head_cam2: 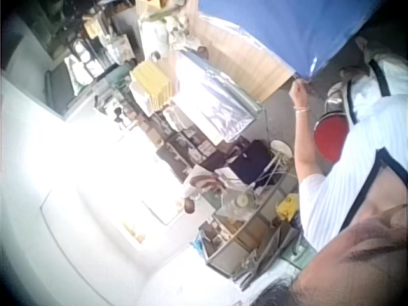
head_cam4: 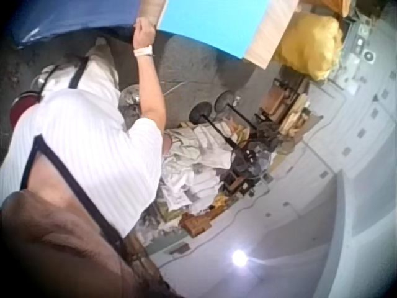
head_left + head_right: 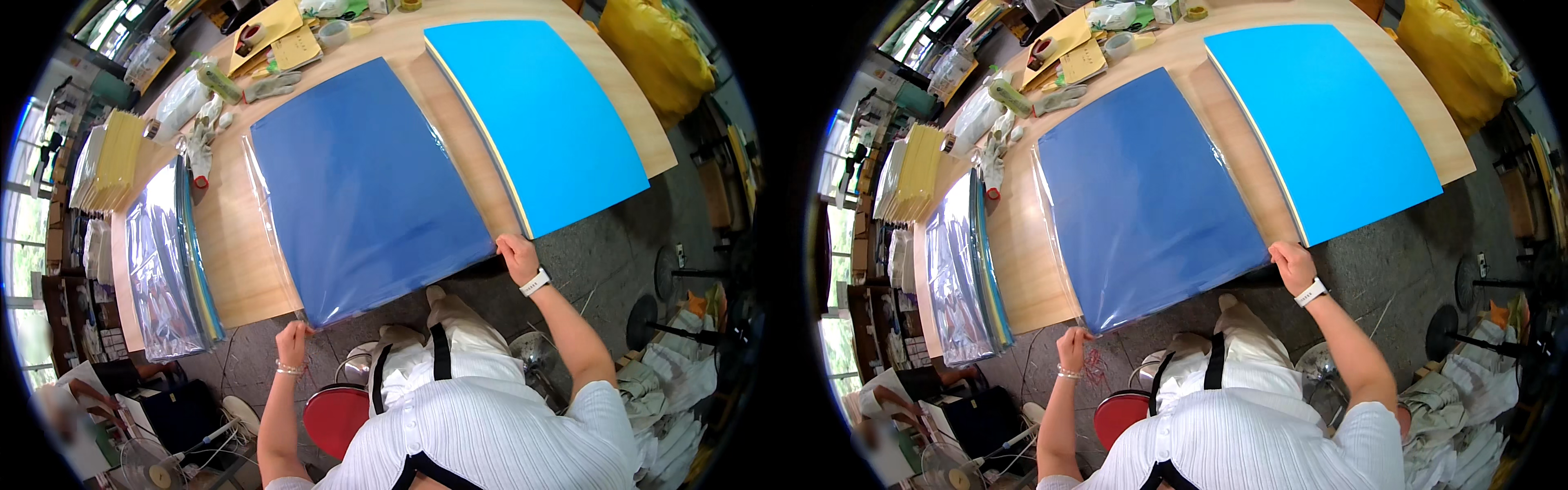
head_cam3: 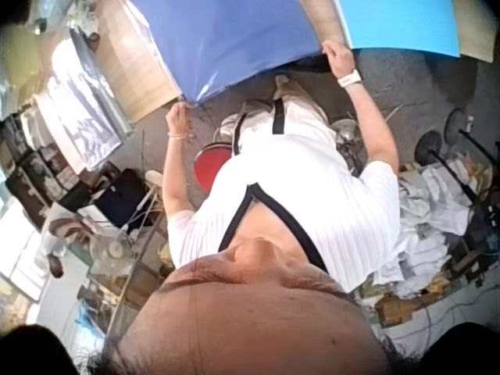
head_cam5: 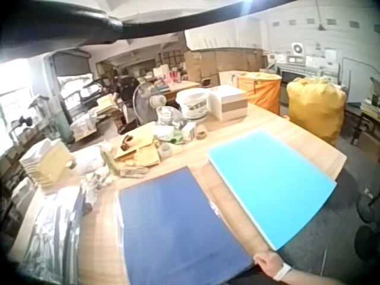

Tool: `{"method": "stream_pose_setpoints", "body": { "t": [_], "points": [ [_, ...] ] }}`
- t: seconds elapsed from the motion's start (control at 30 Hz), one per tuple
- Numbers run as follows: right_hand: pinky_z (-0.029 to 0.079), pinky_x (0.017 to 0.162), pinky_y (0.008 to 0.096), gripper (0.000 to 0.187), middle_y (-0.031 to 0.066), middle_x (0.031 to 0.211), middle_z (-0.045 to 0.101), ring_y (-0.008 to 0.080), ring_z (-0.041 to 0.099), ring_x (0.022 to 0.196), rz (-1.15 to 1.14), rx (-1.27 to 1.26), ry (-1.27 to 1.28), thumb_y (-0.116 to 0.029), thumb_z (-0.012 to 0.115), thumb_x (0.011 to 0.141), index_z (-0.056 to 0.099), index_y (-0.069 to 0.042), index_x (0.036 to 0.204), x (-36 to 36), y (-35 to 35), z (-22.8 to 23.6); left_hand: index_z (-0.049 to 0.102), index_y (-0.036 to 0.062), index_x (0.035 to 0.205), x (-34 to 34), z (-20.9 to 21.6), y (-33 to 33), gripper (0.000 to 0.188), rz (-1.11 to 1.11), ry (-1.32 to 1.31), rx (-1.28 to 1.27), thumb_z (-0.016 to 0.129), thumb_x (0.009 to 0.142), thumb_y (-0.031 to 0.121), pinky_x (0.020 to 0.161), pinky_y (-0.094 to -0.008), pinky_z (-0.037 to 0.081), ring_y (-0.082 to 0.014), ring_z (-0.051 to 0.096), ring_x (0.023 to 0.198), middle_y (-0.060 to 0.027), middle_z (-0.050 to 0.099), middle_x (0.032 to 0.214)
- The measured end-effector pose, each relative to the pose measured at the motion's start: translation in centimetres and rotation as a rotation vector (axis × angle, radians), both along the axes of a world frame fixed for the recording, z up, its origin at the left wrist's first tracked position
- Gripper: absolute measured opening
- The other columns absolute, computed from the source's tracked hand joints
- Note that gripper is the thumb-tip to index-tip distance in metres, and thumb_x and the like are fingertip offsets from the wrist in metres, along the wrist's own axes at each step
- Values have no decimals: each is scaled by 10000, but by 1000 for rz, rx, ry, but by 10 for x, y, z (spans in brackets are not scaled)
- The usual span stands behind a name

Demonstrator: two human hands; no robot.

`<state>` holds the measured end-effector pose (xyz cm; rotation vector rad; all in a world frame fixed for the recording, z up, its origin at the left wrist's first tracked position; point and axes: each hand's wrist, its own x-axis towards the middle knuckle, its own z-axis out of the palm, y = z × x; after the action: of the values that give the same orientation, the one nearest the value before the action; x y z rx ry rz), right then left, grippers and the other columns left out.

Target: The person wraps various colored boards (yellow, white, blue, grey) in clear plastic bags on a wooden table. They pick up a board, place it into a plastic bag, and smooth the plastic over the surface before stacking the wrapped item.

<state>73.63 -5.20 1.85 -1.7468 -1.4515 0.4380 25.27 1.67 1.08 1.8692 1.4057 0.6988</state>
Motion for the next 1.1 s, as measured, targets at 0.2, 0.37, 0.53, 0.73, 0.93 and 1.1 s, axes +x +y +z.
{"method": "stream_pose_setpoints", "body": {
  "t": [0.2, 0.37, 0.53, 0.73, 0.93, 1.1],
  "points": [
    [415, 557, 420, 252, 161, 663, 558, 347, 538, 645, -279, -316, -211, -240, 472, 836, 510, -42, 685, -20, 20, -12, 504, 52, 578, 21, -49, 7, 329, 524, -457, -276, 508, 856, 228, 338, -203, 240, -54, 325, 355, 36, 399, 440],
    [439, 612, 433, 183, 148, 776, 586, 338, 558, 709, -359, -498, -241, -241, 466, 830, 554, -84, 801, -19, 29, -8, 521, 37, 687, 35, -70, 7, 250, 934, -571, -400, 541, 832, 239, 487, -220, 328, -80, 386, 523, 16, 447, 576],
    [365, 841, 426, 367, 122, 1207, 427, 306, 436, 1056, 164, 11, -297, -280, 500, 811, 477, -20, 1070, -77, 37, 30, 337, -55, 1181, 67, 0, -12, 475, 669, 326, 430, 494, 834, 229, 960, -421, 225, -327, 304, 1139, -213, 308, 1227],
    [280, 944, 422, 454, 124, 1310, 338, 297, 321, 1201, 670, -49, -361, -249, 540, 773, 443, -14, 1150, -149, 33, 29, 200, -67, 1285, 89, -25, -10, 621, 411, 205, 227, 468, 854, 289, 1020, -411, 151, -355, 175, 1254, -249, 170, 1345],
    [316, 911, 425, 415, 173, 1180, 420, 342, 396, 1087, 92, -40, -218, -167, 554, 768, 437, 10, 1126, -68, 42, 43, 455, 7, 1035, 71, -25, -27, 345, 716, -1178, -671, 561, 813, 249, 714, -402, 476, -251, 555, 858, -122, 544, 995],
    [378, 850, 387, 378, 206, 1062, 481, 334, 467, 982, -52, -130, -153, -223, 510, 820, 441, 26, 1095, -29, 58, -12, 506, 24, 978, 75, 80, 14, 258, 685, -1082, -610, 592, 757, 125, 543, -332, 536, -197, 616, 690, -94, 604, 847]
  ]
}}
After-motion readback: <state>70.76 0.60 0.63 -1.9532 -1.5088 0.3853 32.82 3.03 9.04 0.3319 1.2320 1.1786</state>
